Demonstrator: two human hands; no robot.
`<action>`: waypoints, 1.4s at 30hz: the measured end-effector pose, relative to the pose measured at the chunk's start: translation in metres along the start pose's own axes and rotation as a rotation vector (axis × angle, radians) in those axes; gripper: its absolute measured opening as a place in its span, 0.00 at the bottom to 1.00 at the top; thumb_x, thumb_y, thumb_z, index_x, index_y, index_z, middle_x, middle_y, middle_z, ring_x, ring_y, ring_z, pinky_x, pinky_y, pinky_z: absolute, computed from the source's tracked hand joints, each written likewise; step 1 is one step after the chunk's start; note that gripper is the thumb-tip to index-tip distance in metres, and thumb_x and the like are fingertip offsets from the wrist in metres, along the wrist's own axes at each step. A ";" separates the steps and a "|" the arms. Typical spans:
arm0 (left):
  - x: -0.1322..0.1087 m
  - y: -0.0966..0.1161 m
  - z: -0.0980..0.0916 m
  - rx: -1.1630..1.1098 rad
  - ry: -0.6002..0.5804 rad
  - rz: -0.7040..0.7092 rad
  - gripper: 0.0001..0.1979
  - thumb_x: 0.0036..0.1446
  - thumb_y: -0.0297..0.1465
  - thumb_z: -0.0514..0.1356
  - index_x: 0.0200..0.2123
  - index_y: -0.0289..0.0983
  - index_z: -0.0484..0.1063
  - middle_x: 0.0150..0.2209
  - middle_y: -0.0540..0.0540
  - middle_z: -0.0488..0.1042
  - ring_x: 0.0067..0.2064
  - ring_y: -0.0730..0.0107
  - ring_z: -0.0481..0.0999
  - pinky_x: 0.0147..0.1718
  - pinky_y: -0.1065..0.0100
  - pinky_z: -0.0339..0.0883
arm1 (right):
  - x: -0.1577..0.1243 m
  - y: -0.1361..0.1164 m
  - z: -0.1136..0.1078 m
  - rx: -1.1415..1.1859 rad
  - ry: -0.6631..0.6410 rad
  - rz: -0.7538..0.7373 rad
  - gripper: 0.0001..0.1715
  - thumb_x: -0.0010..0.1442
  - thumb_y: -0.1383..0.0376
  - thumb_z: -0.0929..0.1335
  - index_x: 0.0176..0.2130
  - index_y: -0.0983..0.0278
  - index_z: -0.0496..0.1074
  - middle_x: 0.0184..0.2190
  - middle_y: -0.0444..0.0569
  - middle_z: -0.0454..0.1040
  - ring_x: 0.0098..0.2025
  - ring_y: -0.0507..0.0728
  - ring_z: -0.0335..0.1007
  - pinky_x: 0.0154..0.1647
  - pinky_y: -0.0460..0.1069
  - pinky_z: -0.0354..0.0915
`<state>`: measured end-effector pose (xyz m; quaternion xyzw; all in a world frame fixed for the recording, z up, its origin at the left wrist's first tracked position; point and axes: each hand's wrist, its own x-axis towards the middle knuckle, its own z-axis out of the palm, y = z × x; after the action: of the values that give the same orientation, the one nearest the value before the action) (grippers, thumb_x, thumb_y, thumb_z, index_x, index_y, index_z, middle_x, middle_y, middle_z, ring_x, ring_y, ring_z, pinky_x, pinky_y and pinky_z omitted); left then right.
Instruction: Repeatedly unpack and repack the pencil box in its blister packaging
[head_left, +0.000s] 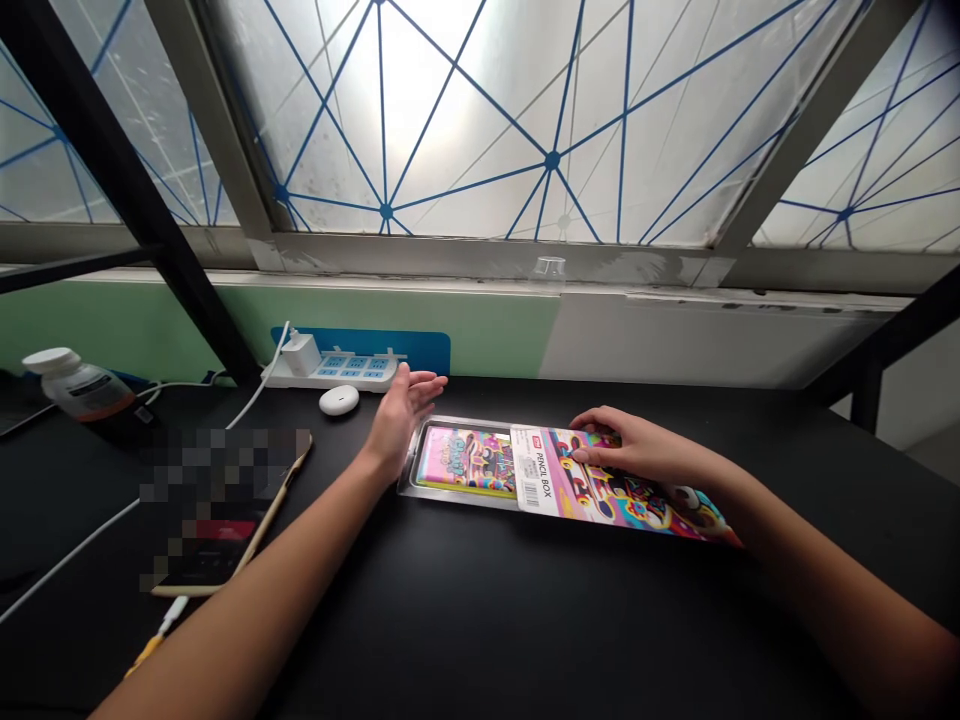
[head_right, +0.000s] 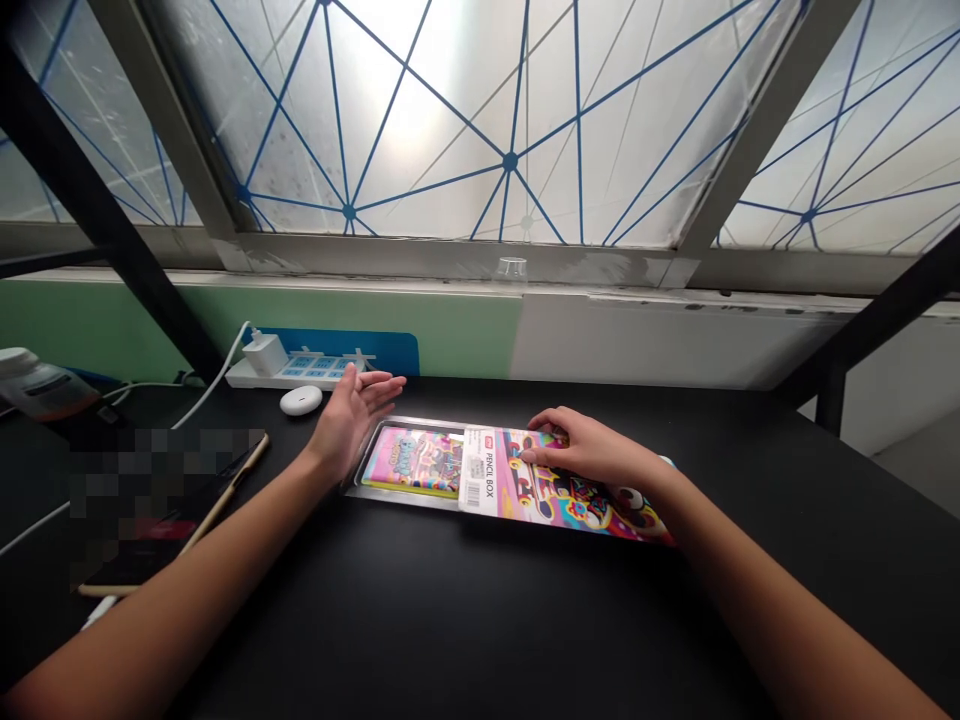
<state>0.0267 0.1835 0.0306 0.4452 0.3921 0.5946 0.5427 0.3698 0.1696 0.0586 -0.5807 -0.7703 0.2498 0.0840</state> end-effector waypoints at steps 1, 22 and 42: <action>-0.003 0.000 0.004 0.009 -0.001 0.022 0.28 0.64 0.56 0.48 0.46 0.38 0.70 0.54 0.36 0.77 0.60 0.54 0.71 0.61 0.51 0.57 | 0.003 -0.004 0.001 -0.011 0.002 -0.007 0.40 0.53 0.39 0.70 0.55 0.59 0.72 0.55 0.53 0.73 0.55 0.66 0.70 0.54 0.53 0.67; -0.021 0.012 0.001 1.420 -0.362 0.440 0.25 0.65 0.50 0.54 0.55 0.38 0.68 0.48 0.39 0.76 0.51 0.50 0.73 0.49 0.54 0.65 | 0.035 -0.072 0.009 -0.174 -0.037 -0.187 0.37 0.56 0.42 0.70 0.56 0.60 0.69 0.56 0.54 0.74 0.54 0.66 0.72 0.51 0.55 0.67; -0.041 0.025 0.026 1.367 -0.568 0.663 0.33 0.53 0.59 0.62 0.49 0.39 0.68 0.44 0.41 0.78 0.45 0.54 0.77 0.45 0.57 0.68 | -0.037 -0.072 0.057 -0.683 0.339 -0.591 0.08 0.57 0.69 0.69 0.39 0.64 0.73 0.51 0.62 0.74 0.49 0.69 0.72 0.47 0.62 0.71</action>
<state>0.0449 0.1394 0.0575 0.9054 0.3637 0.2177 0.0252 0.2963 0.1039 0.0498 -0.3639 -0.9157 -0.1503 0.0803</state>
